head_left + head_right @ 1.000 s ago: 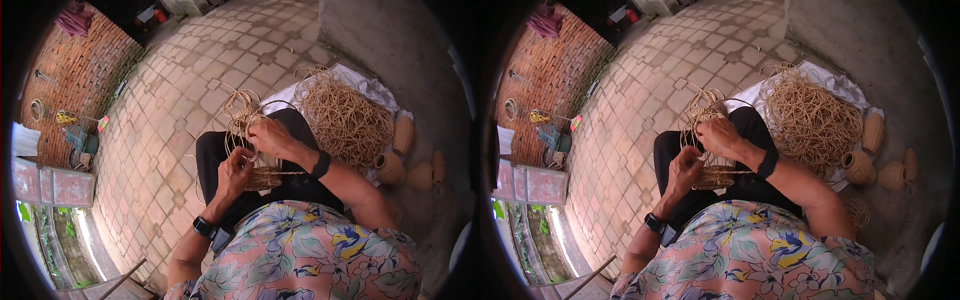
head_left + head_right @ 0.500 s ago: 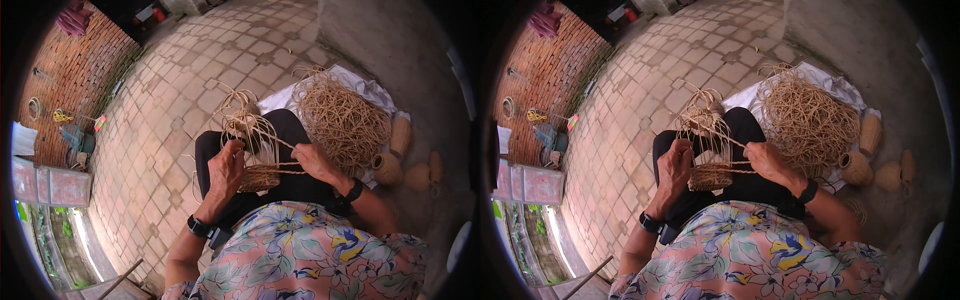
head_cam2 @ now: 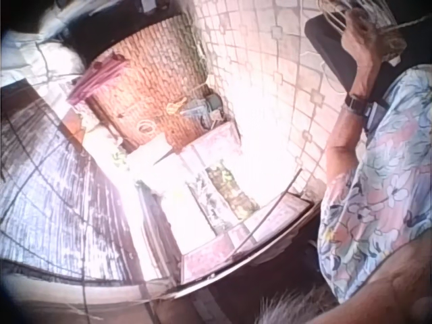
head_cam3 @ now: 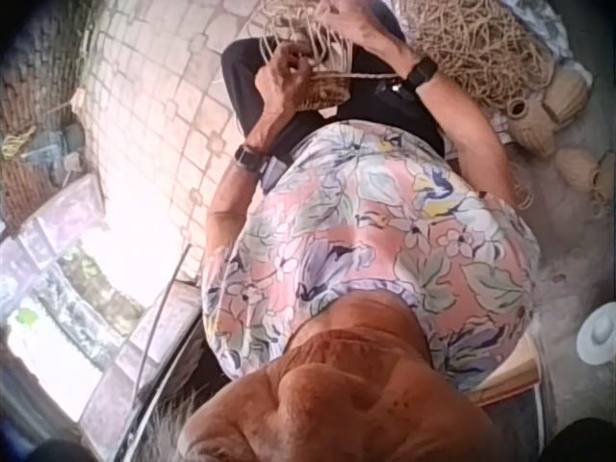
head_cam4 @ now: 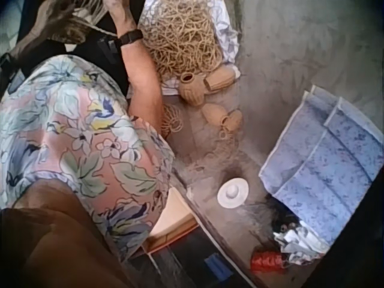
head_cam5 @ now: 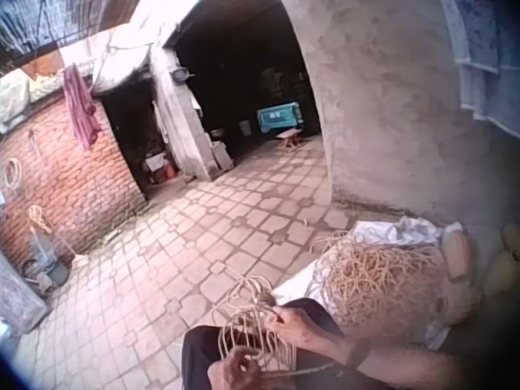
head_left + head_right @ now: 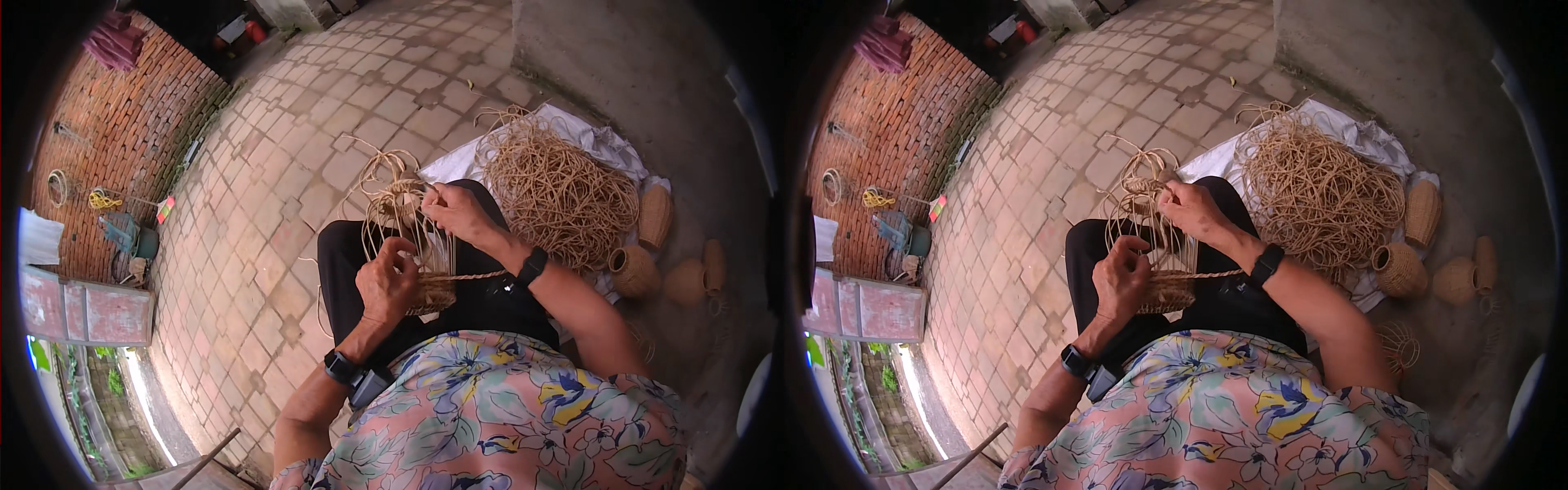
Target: Weaving a small basket or decorative item using natural fibers.
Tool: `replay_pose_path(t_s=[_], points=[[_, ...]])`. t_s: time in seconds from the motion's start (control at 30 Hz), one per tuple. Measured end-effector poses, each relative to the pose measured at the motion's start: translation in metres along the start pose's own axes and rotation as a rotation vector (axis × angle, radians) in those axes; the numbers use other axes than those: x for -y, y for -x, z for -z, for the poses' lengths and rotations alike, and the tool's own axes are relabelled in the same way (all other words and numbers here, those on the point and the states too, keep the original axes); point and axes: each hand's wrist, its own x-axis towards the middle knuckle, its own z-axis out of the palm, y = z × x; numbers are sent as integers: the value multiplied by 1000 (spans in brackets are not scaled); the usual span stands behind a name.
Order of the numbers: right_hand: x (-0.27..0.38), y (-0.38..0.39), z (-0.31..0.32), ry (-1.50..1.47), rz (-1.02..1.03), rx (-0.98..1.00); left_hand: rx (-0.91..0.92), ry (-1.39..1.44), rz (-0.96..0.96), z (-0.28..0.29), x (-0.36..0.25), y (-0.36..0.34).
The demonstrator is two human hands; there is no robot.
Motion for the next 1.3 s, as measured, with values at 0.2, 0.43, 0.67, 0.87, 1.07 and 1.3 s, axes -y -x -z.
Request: replay_pose_path(t_s=[0.2,0.43,0.67,0.87,1.07,1.3], points=[[16,-3,-32,608,129,-45,-41,478,150,-4,22,9],[11,46,3,-745,-332,249,9,439,127,6,28,9],[-2,81,44,-619,-351,398,-14,220,30,7,21,8],[-11,87,70,-356,-322,80,-165,-65,-308,17,-12,-5],[-20,43,68,-309,-313,31,162,-254,-262,3,-19,-14],[-34,-2,11,-24,-13,-60,67,-221,-239,-4,-14,-14]])
